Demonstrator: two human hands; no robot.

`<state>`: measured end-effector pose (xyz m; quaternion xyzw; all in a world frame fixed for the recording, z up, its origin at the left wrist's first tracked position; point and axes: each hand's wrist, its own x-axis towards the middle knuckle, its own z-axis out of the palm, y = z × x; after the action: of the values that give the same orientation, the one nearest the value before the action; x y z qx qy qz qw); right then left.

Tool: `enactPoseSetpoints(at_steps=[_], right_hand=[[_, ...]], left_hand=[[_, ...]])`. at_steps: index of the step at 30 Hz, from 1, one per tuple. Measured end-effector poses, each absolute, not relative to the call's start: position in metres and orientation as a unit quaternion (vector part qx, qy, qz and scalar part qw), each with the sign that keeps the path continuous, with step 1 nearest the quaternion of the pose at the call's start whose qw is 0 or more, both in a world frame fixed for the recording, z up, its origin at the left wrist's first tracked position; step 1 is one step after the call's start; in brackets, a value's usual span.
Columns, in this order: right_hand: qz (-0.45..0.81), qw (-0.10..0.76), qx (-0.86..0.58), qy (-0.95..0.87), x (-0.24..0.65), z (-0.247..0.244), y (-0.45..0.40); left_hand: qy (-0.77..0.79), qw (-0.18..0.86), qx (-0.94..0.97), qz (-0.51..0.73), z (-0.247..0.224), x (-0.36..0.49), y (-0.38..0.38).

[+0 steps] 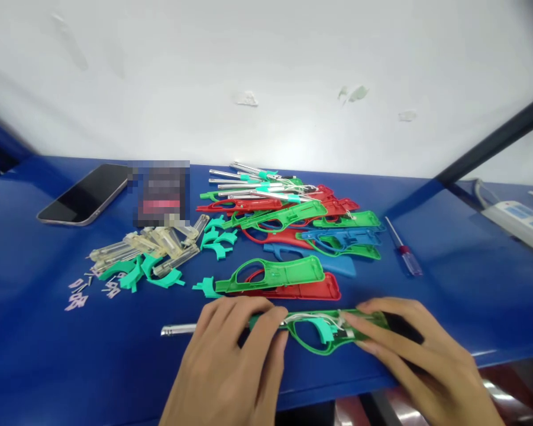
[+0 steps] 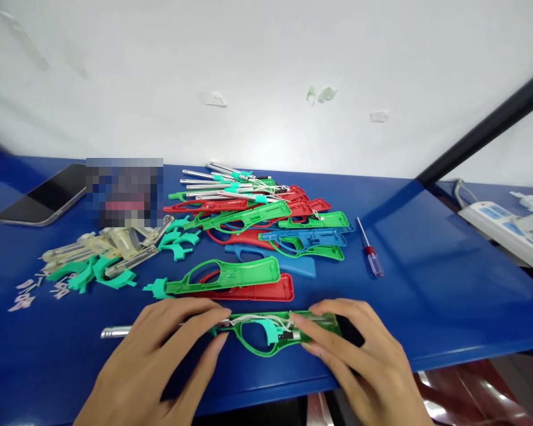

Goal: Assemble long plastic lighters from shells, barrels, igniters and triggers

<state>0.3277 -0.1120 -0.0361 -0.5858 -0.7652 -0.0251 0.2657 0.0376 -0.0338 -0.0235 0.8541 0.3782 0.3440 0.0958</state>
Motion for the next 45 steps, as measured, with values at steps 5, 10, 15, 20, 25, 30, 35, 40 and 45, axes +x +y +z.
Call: enactPoseSetpoints(at_steps=[5, 10, 15, 20, 25, 30, 35, 40, 45], right_hand=[[-0.026, 0.266, -0.574, -0.774, 0.324, -0.028, -0.110], [-0.032, 0.253, -0.572, -0.779, 0.322, -0.025, -0.108], [-0.026, 0.258, -0.571, -0.779, 0.324, -0.029, -0.111], [-0.018, 0.256, -0.560, -0.787, 0.324, -0.031, -0.110], [-0.011, 0.255, -0.552, -0.794, 0.323, -0.030, -0.108], [0.002, 0.259, -0.549, -0.795, 0.325, -0.031, -0.110], [0.010, 0.263, -0.546, -0.795, 0.325, -0.033, -0.109], [0.003, 0.268, -0.547, -0.793, 0.325, -0.033, -0.110], [0.012, 0.270, -0.551, -0.790, 0.325, -0.033, -0.113]], left_hand=[[0.353, 0.090, 0.872, 0.326, -0.023, 0.031, -0.022], [0.320, 0.072, 0.896, 0.300, -0.024, 0.031, -0.020], [0.322, 0.080, 0.894, 0.300, -0.038, 0.029, -0.028], [0.357, 0.126, 0.875, 0.303, -0.037, 0.030, -0.029], [0.333, 0.106, 0.897, 0.269, -0.031, 0.027, -0.021], [0.291, 0.093, 0.921, 0.240, -0.029, 0.013, -0.013], [0.293, 0.118, 0.922, 0.226, -0.029, 0.007, -0.012], [0.305, 0.117, 0.916, 0.235, -0.028, 0.012, -0.013], [0.301, 0.105, 0.914, 0.251, -0.030, 0.014, -0.009]])
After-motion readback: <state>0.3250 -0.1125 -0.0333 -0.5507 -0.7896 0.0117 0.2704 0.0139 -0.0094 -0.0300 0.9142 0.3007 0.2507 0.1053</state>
